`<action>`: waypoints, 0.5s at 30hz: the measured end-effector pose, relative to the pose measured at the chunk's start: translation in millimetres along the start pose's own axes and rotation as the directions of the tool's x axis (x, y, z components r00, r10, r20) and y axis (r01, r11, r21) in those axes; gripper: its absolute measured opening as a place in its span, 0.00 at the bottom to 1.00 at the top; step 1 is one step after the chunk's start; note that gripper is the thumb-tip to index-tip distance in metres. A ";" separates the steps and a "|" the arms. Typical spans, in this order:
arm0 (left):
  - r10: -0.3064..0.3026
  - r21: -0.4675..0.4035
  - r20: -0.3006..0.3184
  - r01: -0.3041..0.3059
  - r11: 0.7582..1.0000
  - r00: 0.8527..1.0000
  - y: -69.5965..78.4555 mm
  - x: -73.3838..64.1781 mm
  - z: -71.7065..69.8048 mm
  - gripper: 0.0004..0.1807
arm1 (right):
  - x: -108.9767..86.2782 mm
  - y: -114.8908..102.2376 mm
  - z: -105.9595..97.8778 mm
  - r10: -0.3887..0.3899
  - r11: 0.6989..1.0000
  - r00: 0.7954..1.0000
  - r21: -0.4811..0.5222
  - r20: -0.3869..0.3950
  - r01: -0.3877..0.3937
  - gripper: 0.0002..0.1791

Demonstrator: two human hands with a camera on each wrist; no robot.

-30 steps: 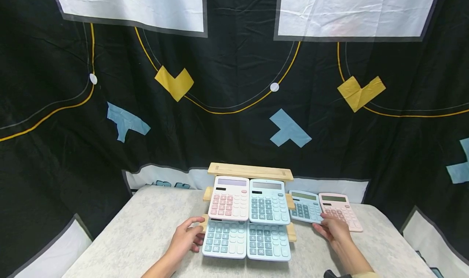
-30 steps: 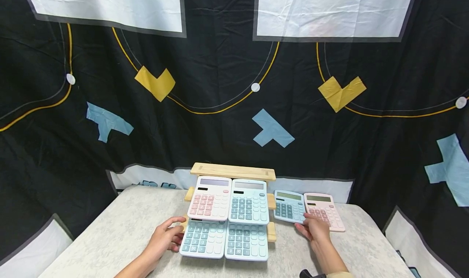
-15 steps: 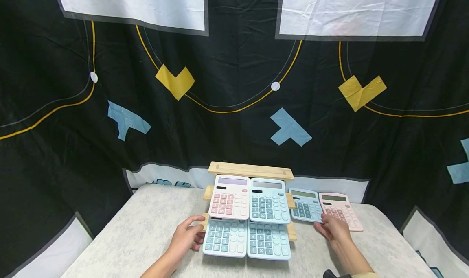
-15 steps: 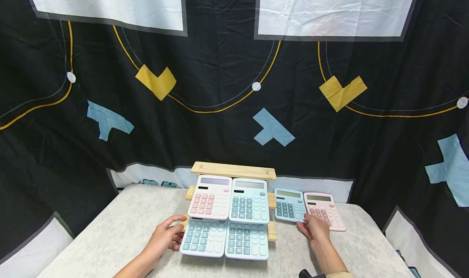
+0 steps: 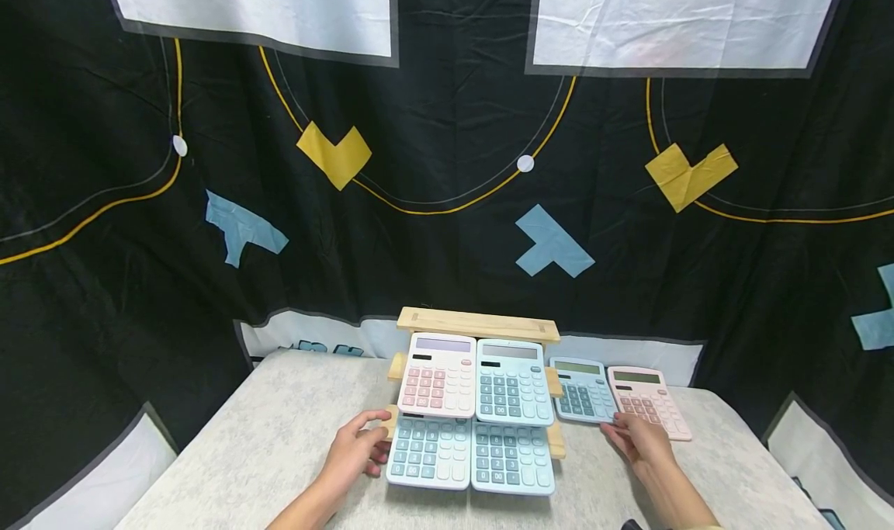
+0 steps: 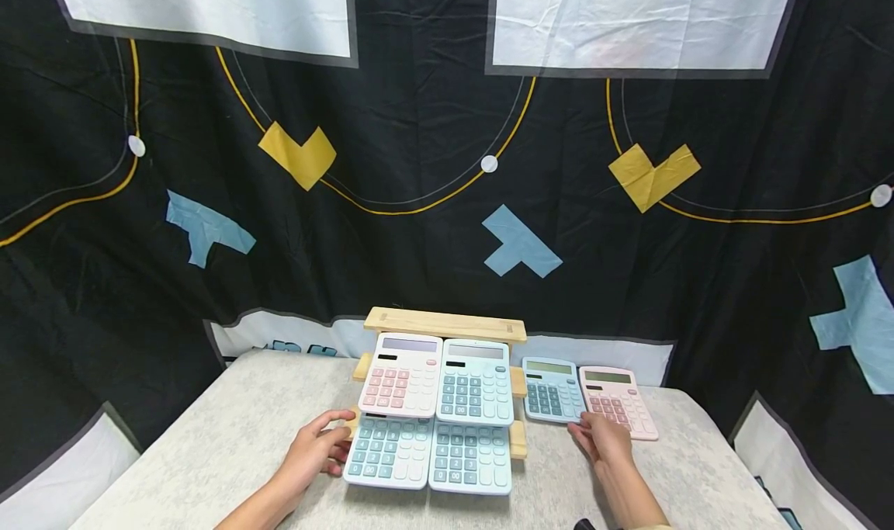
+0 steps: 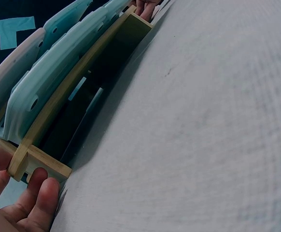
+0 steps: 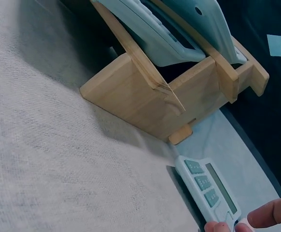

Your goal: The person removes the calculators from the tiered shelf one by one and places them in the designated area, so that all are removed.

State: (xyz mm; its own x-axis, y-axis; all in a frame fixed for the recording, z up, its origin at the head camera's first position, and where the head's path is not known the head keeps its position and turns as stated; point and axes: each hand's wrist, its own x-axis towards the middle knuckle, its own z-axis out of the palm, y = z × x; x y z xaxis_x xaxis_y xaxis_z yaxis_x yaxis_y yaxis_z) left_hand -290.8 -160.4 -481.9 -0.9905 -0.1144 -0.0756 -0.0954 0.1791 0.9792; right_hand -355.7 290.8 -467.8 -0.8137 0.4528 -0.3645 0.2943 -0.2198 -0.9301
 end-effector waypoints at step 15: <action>-0.011 0.010 -0.013 0.011 1.000 1.000 1.1 1.5 1.0 0.23 | -0.8 8.0 -30.0 -0.040 0.990 0.998 -0.136 -0.037 0.035 0.33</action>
State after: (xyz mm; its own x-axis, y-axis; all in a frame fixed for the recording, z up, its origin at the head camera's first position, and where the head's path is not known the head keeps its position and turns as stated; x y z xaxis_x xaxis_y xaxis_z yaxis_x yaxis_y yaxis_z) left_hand -292.6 -159.4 -481.0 -0.9881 -0.1293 -0.0834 -0.1070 0.1879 0.9763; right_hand -337.6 314.6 -476.2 -0.8057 0.4931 -0.3282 0.3313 -0.0841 -0.9398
